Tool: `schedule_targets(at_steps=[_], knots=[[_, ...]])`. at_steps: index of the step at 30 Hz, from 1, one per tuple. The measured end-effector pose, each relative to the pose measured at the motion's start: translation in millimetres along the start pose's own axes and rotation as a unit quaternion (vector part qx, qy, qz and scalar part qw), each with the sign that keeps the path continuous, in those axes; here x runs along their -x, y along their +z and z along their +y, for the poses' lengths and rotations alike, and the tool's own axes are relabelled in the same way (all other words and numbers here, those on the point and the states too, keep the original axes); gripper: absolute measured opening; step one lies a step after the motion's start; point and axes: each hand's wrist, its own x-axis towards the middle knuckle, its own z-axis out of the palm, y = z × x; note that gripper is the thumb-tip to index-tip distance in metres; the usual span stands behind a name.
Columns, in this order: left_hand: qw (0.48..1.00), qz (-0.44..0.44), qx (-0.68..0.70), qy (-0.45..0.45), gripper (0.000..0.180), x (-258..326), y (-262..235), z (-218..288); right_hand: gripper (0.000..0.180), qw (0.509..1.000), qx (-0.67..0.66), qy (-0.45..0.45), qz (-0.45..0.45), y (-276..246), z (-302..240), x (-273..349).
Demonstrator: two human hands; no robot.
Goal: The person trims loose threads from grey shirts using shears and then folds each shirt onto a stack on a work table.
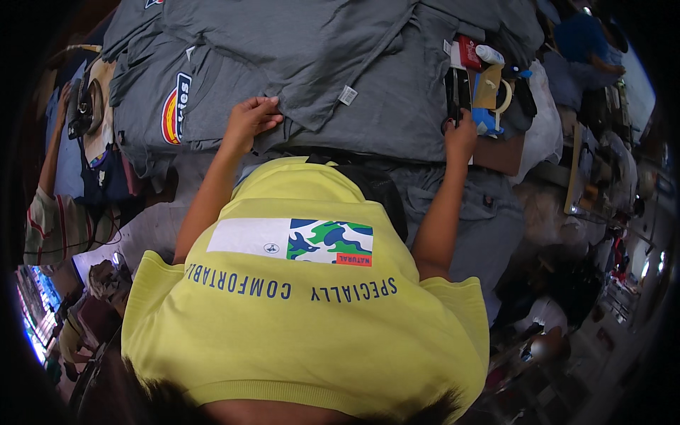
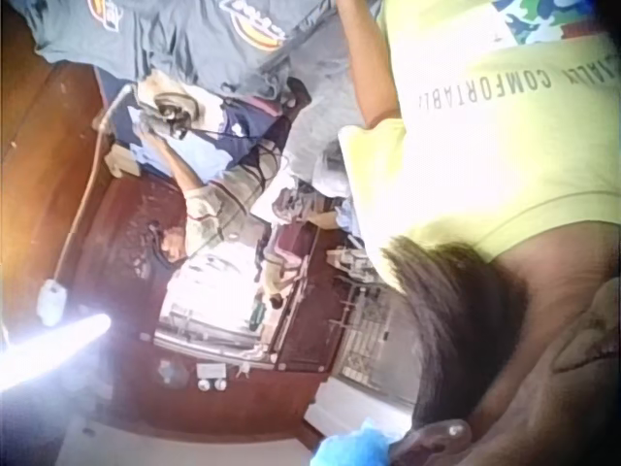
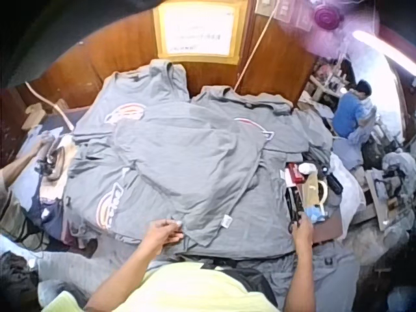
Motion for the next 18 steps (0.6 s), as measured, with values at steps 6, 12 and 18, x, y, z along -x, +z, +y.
schedule_targets(at_steps=[6,12,18], knots=[[0.983,0.003,0.167,0.082,0.018,8,14,1,0.044,0.984,-0.160,0.067,-0.046,-5,10,-9],[0.989,-0.092,0.109,-0.026,0.025,16,50,-16,0.051,0.858,-0.504,0.011,-0.097,-7,-56,32],[0.985,-0.053,-0.119,0.109,0.022,5,59,-26,0.054,0.807,-0.546,-0.033,-0.223,-17,-102,74]])
